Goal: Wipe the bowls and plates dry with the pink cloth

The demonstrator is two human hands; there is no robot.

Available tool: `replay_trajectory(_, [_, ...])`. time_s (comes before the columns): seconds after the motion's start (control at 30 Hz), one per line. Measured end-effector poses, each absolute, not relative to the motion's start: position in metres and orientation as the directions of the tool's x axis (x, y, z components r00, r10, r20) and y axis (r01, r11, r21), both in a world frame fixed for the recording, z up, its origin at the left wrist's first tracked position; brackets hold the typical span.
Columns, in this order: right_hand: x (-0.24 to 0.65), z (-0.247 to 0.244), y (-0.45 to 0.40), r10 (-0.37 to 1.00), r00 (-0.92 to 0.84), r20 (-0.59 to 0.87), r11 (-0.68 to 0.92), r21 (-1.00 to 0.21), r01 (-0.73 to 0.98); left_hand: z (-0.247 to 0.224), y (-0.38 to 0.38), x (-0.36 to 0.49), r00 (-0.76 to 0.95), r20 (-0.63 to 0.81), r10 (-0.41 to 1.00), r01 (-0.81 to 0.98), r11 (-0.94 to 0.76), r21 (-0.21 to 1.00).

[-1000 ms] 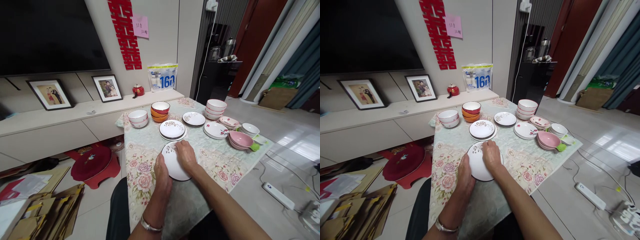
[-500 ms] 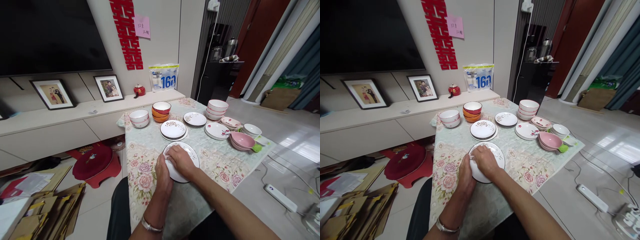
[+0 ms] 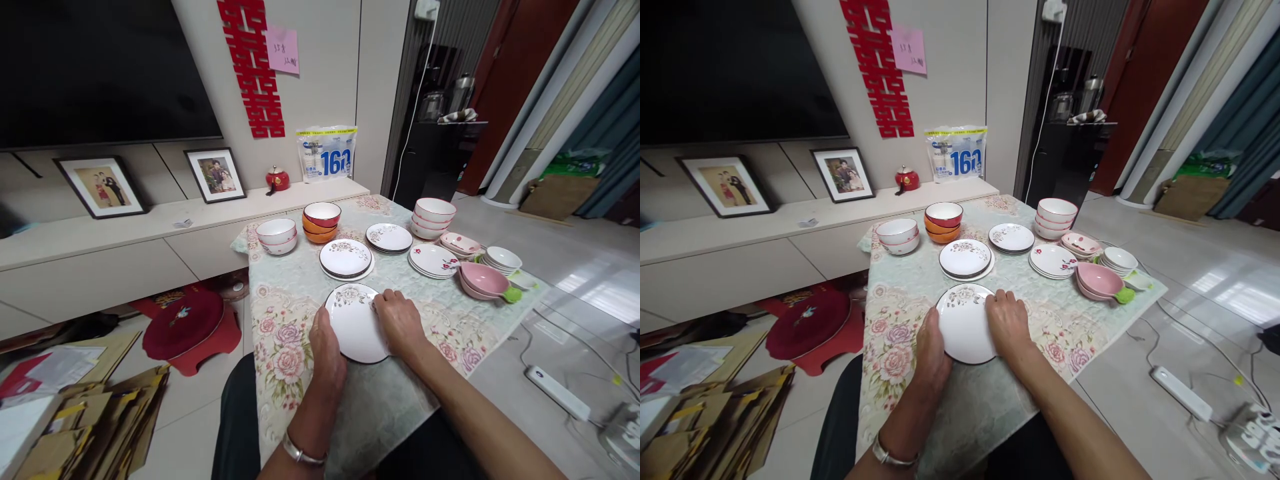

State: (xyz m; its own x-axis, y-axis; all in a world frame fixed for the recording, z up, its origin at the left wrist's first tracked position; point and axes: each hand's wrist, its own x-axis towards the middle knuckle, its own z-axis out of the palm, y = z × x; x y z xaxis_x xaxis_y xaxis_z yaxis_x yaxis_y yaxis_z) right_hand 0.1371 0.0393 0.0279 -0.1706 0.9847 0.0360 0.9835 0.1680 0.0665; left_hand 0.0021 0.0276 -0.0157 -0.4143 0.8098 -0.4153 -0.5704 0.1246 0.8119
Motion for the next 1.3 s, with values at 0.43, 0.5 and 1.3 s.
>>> replay_trajectory(0.43, [0.106, 0.022, 0.009, 0.875, -0.484, 0.026, 0.442, -0.453, 0.774, -0.011, 0.027, -0.005, -0.484, -0.321, 0.814, -0.388, 0.128, 0.913])
replay_trajectory(0.5, [0.122, 0.026, 0.003, 0.853, -0.522, -0.005, 0.458, -0.472, 0.753, -0.007, 0.026, -0.004, -0.483, -0.341, 0.807, -0.411, 0.135, 0.902])
replay_trajectory(1.3, [0.113, 0.017, 0.029, 0.846, -0.528, 0.071, 0.504, -0.427, 0.751, -0.009, 0.025, -0.004, -0.482, -0.280, 0.830, -0.408, 0.070, 0.910])
